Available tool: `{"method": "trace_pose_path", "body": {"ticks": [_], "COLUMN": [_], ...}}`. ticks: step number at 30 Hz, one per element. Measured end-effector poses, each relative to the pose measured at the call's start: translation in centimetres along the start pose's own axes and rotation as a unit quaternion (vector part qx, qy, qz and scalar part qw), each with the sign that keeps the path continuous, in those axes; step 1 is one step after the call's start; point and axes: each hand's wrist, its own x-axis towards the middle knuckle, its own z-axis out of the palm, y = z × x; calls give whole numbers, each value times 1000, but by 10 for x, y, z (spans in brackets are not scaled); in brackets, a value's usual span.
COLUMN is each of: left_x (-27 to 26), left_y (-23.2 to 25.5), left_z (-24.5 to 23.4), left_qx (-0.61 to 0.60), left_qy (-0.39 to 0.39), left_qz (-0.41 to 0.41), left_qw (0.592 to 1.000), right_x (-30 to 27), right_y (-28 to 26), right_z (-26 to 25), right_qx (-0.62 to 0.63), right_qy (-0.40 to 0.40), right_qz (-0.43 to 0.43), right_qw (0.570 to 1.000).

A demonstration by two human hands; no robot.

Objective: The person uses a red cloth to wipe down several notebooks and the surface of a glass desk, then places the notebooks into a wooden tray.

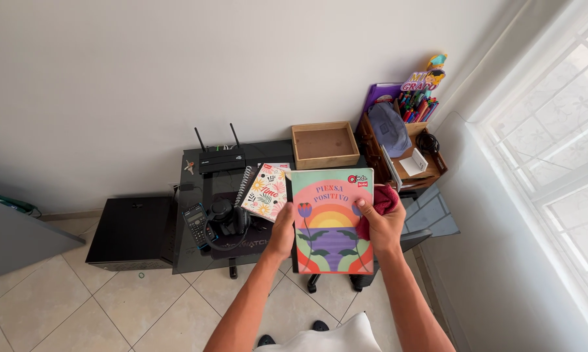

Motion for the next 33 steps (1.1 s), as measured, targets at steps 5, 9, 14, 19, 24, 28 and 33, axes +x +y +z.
{"method": "trace_pose_path", "body": {"ticks": [5, 9, 14, 19, 24, 28, 33], "left_x": [-28, -36, -48, -37, -18, -30, -59], "left_y": [46, 51, 74, 67, 59, 91, 109], "left_z": [38, 53, 74, 65, 32, 37, 74], "left_qx": [-241, -272, -263, -277, -327, -301, -262], "left_qy": [21, 36, -23, -64, -55, -10, 36], "left_qz": [-77, -122, -138, -142, -141, -137, -166], "left_qw": [967, 954, 955, 948, 933, 943, 950], "right_x": [-2, -5, -22, -69, -116, -81, -27], "right_y": [-10, -8, -17, -17, -4, 50, 10], "right_z": [5, 19, 53, 78, 41, -8, 30], "right_qx": [-277, -498, -481, -422, -464, -518, -523], "right_qy": [11, -9, -37, -134, -268, -237, -100], "right_qz": [-153, -276, -362, -425, -424, -402, -411], "right_qw": [949, 822, 798, 789, 730, 717, 740]}}
